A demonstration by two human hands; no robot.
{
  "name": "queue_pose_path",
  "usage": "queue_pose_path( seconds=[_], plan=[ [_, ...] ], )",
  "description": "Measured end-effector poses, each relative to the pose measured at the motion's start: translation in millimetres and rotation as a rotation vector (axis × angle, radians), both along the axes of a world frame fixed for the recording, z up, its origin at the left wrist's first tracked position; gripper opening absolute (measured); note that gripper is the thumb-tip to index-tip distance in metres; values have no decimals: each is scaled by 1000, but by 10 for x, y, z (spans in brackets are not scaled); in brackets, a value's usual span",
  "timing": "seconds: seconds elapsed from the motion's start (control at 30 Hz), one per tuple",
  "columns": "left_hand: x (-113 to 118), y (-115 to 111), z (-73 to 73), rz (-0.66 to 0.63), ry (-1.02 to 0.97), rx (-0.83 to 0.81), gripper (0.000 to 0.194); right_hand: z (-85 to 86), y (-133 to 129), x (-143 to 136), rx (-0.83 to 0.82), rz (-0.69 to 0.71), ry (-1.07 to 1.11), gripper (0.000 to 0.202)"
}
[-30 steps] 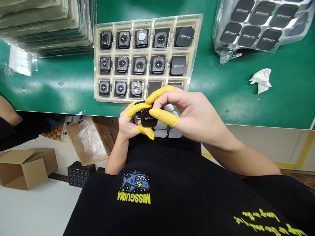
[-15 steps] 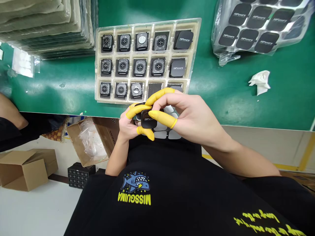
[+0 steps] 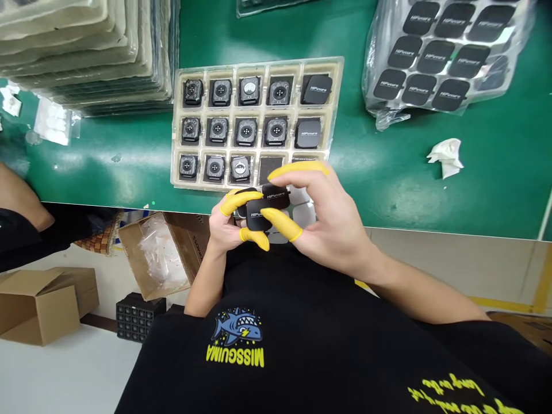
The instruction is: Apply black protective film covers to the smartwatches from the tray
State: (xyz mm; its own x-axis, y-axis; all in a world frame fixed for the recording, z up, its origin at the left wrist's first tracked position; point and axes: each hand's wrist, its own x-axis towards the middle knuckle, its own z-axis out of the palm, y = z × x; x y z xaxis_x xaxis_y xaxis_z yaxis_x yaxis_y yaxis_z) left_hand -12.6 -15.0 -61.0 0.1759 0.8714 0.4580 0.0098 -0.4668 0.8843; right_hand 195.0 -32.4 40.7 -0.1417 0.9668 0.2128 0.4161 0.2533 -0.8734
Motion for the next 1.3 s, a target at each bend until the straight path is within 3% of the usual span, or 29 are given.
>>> queue_pose_path(
  seconds=[0.13, 0.3, 0.5, 0.7, 0.8, 0.93, 1.03, 1.13, 1.3],
  plan=[
    [-12, 6, 5, -41, -33, 33, 80, -23, -15, 7, -7, 95, -76, 42],
    [-35, 10, -22, -33, -32, 29, 81, -37, 18, -33, -176, 164, 26, 26],
    [-47, 2, -62, -34, -75, -3, 84, -66, 72, -75, -309, 141, 222, 8],
    [-53, 15, -18, -21, 10, -13, 86, -59, 97, -60, -358, 99, 223, 26],
    [-96, -2, 24, -17, 89, 71, 87, -33, 68, -73, -335, 130, 148, 38],
    [-309, -83, 42, 87, 238, 130, 84, -16, 102, -16, -203, 152, 183, 20],
    [-559, -163, 5, 196, 213, 90, 80, -68, 267, 112, -10, 7, 155, 4],
    [-745, -228, -13, 280, 154, 33, 71, -234, 490, 201, 74, -148, 30, 10],
    [-770, -265, 65, 333, 177, 1, 68, -589, 607, 102, 96, -26, -283, 16]
  ],
)
